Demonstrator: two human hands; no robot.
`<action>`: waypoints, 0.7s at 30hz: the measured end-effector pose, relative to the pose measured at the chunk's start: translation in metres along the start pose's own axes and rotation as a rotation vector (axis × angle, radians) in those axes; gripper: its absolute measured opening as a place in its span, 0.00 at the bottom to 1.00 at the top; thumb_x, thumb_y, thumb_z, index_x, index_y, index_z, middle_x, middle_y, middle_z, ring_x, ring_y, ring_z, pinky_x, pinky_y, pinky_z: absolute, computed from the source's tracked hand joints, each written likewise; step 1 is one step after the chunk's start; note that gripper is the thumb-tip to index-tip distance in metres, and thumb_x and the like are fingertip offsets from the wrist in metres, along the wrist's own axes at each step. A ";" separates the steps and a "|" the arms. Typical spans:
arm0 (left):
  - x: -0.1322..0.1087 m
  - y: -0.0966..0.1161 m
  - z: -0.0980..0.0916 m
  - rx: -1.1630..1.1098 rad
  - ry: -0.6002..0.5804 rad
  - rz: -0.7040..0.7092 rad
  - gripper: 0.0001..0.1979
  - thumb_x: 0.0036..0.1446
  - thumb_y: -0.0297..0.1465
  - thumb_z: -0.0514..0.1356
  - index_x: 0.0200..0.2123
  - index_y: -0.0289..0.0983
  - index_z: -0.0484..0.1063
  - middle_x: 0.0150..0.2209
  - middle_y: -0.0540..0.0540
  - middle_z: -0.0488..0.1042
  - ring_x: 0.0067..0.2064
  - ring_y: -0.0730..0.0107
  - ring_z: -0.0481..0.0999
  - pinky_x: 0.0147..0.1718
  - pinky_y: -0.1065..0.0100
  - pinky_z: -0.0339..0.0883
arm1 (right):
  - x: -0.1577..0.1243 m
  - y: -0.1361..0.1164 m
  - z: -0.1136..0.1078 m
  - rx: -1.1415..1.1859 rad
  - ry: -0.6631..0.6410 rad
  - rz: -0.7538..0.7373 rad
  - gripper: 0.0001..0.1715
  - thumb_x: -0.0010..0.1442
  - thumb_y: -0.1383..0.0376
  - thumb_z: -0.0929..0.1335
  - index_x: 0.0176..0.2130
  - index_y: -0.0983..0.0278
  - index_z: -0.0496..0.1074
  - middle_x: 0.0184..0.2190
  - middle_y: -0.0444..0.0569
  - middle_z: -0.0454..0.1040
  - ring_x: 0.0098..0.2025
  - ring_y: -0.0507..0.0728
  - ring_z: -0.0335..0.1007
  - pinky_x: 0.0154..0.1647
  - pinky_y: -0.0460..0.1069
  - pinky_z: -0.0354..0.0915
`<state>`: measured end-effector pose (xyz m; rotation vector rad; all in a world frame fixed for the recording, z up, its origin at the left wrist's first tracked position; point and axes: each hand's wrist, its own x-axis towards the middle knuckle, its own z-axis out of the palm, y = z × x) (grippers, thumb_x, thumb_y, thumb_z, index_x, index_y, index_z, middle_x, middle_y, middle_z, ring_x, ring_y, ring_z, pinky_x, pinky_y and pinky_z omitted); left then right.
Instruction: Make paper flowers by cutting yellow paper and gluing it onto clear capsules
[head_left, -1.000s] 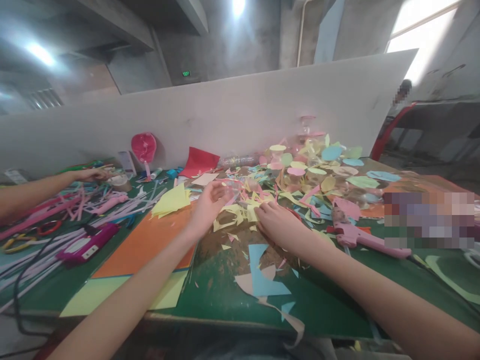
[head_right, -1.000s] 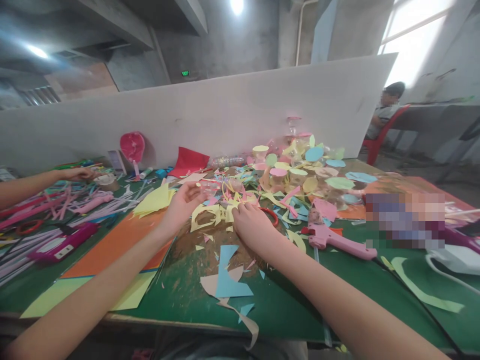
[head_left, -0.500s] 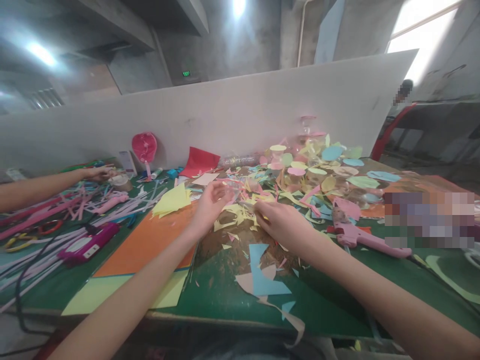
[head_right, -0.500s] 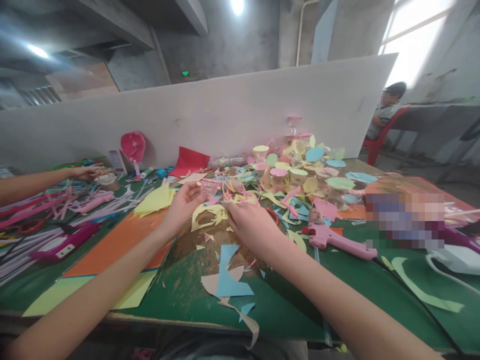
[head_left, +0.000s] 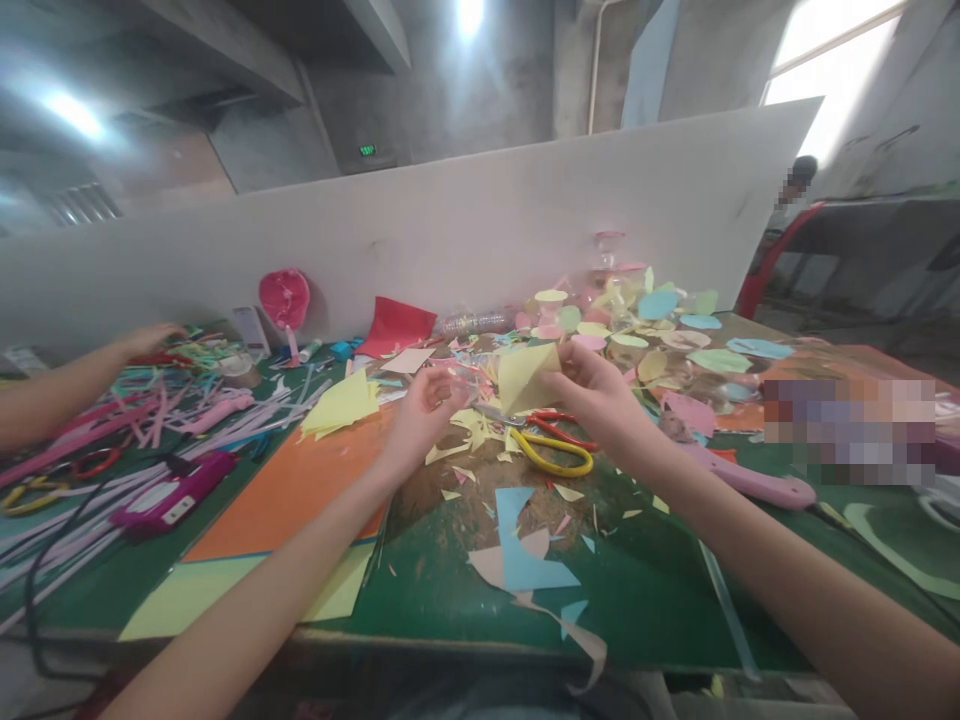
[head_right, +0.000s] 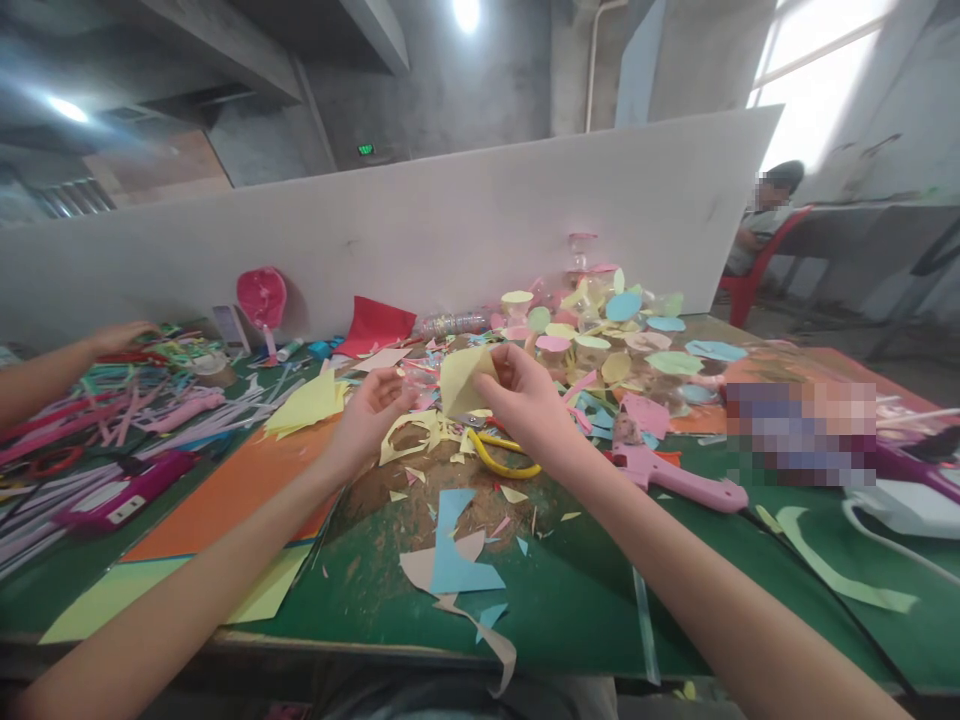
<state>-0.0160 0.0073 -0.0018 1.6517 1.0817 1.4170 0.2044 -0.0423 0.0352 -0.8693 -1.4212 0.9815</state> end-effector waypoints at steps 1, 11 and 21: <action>0.000 0.000 0.000 -0.008 -0.010 0.004 0.20 0.52 0.41 0.66 0.42 0.39 0.65 0.44 0.44 0.75 0.50 0.61 0.75 0.46 0.63 0.68 | 0.002 0.002 -0.001 0.073 0.008 0.049 0.07 0.53 0.63 0.67 0.32 0.60 0.63 0.29 0.42 0.68 0.31 0.52 0.66 0.34 0.49 0.65; -0.004 0.004 0.001 0.062 -0.051 0.012 0.18 0.54 0.40 0.65 0.43 0.40 0.65 0.45 0.45 0.76 0.49 0.62 0.76 0.48 0.61 0.69 | 0.018 0.021 -0.013 0.281 0.070 0.226 0.05 0.50 0.67 0.66 0.32 0.61 0.69 0.32 0.46 0.76 0.38 0.56 0.74 0.42 0.51 0.71; -0.003 -0.002 0.002 0.103 -0.064 0.052 0.17 0.54 0.41 0.65 0.43 0.40 0.65 0.44 0.45 0.75 0.49 0.62 0.75 0.47 0.62 0.70 | 0.020 0.026 -0.013 0.175 0.074 0.214 0.15 0.54 0.66 0.64 0.41 0.63 0.75 0.37 0.51 0.78 0.36 0.56 0.75 0.39 0.51 0.72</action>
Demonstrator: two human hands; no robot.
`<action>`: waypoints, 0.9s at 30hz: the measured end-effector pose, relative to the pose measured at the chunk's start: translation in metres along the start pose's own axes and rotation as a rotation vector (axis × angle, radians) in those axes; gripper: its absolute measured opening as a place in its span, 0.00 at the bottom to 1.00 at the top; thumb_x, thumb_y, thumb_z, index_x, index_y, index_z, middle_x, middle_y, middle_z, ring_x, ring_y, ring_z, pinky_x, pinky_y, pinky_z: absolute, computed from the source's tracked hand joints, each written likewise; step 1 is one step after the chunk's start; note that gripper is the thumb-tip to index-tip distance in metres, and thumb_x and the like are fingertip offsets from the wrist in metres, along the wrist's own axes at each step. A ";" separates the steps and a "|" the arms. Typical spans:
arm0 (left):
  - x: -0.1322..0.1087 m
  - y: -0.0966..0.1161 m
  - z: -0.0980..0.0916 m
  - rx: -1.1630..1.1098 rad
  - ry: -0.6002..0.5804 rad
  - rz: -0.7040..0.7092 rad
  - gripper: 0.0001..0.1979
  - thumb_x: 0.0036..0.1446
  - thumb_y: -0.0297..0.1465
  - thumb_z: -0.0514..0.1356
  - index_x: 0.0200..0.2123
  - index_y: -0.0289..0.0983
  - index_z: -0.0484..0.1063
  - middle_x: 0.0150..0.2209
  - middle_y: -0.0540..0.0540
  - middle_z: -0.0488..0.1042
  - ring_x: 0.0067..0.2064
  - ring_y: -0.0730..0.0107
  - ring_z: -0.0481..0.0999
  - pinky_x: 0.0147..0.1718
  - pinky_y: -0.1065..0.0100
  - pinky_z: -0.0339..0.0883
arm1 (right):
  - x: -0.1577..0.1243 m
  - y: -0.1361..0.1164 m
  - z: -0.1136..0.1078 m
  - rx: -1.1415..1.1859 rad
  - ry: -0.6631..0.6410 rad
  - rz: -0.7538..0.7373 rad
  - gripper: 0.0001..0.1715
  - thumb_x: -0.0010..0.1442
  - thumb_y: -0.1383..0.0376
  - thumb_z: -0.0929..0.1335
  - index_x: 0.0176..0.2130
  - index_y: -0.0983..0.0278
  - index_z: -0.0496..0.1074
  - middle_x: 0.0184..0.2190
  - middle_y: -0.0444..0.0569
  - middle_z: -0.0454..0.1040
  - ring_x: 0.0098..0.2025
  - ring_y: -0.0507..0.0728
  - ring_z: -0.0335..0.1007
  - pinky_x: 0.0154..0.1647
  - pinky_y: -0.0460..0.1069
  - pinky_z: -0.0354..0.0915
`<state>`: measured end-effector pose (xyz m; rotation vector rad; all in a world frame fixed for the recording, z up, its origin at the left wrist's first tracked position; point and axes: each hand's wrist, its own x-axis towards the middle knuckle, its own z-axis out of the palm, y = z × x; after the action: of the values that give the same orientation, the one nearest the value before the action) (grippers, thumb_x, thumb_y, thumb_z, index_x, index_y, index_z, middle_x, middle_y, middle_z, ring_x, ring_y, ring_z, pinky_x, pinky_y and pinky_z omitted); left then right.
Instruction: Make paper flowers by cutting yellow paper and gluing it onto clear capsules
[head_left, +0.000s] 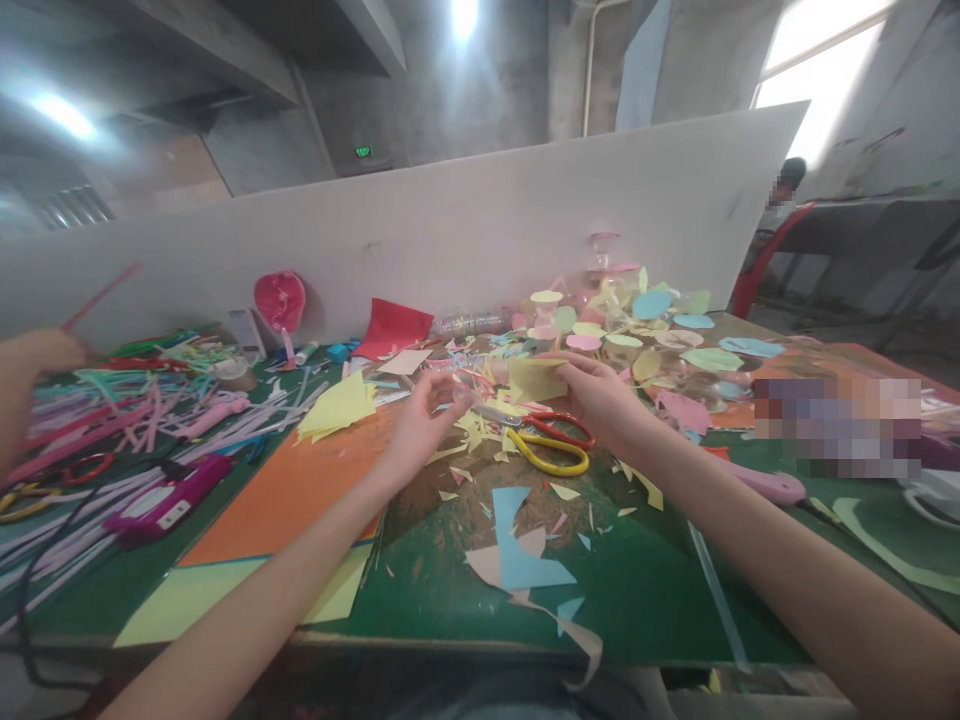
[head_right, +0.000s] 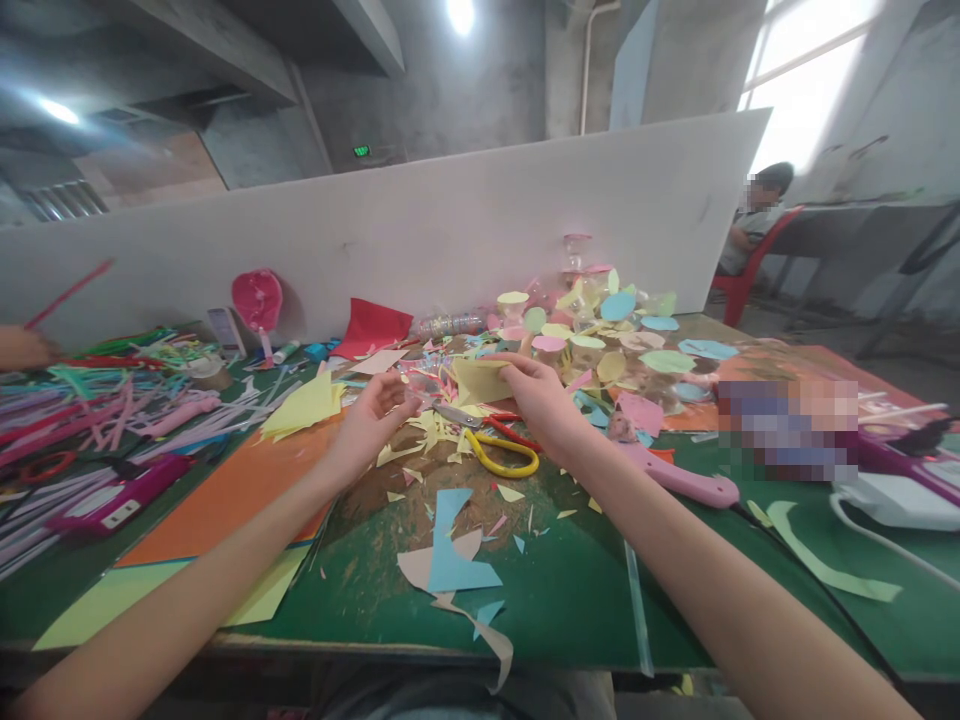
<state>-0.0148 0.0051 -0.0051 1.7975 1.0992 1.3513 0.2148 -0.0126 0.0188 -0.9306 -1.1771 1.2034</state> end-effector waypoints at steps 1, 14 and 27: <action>-0.001 0.001 0.000 0.014 -0.004 -0.003 0.17 0.54 0.41 0.65 0.43 0.40 0.66 0.44 0.45 0.75 0.50 0.62 0.75 0.47 0.62 0.70 | 0.000 0.001 0.000 -0.048 0.022 -0.012 0.16 0.54 0.65 0.64 0.41 0.63 0.75 0.36 0.50 0.77 0.35 0.55 0.74 0.38 0.50 0.71; -0.015 0.019 0.010 0.175 -0.090 0.042 0.14 0.57 0.40 0.62 0.44 0.43 0.66 0.47 0.48 0.71 0.49 0.64 0.73 0.48 0.63 0.69 | -0.010 0.004 0.016 -0.455 0.057 -0.058 0.12 0.59 0.62 0.60 0.36 0.62 0.71 0.18 0.37 0.54 0.20 0.51 0.51 0.21 0.46 0.50; -0.017 0.024 0.013 0.159 -0.065 0.040 0.16 0.53 0.40 0.65 0.44 0.44 0.69 0.45 0.47 0.73 0.49 0.59 0.73 0.46 0.59 0.73 | -0.023 -0.001 0.030 -0.474 -0.107 -0.118 0.19 0.64 0.59 0.59 0.43 0.61 0.76 0.33 0.47 0.75 0.38 0.58 0.71 0.42 0.52 0.65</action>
<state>0.0017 -0.0209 0.0046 1.9731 1.1704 1.2489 0.1863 -0.0372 0.0219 -1.1354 -1.6209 0.9017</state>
